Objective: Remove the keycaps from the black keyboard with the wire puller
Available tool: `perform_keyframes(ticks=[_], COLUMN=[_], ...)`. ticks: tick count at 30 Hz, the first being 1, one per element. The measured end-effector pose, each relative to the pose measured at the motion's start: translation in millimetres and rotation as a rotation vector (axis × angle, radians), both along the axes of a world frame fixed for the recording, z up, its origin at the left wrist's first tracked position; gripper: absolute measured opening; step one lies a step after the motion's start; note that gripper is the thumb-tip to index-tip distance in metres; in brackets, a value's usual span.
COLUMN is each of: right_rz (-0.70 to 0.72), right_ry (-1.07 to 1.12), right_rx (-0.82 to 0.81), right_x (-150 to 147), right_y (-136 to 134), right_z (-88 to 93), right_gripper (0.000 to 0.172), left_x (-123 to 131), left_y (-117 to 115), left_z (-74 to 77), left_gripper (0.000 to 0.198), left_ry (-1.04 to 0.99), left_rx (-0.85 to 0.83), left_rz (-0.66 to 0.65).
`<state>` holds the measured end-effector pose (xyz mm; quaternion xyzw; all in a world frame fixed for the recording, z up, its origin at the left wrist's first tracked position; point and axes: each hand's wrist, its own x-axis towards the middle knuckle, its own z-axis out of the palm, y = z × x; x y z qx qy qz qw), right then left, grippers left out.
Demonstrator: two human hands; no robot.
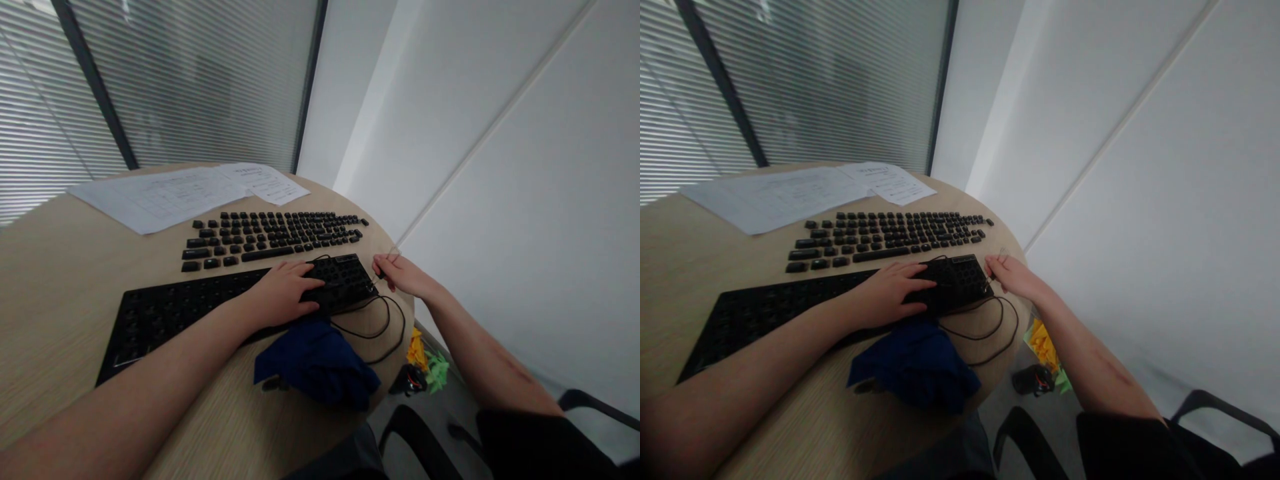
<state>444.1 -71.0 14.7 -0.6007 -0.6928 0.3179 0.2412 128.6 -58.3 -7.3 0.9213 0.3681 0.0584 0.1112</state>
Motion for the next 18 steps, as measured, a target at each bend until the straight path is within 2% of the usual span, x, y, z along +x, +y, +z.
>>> perform_keyframes(ticks=[9,18], right_rz=[0.037,0.051], right_ry=[-0.079,-0.106], right_rx=[0.147,0.182], right_x=[-1,-4], right_y=[-30,-25], right_z=[-1.7,-1.5], right_gripper=[0.053,0.048], left_x=[0,-2], left_y=[0,2], left_z=[1.1,-2.5], left_gripper=[0.053,0.052], left_ry=[0.017,-0.015], left_rx=[0.011,0.022], left_rz=[0.001,-0.019])
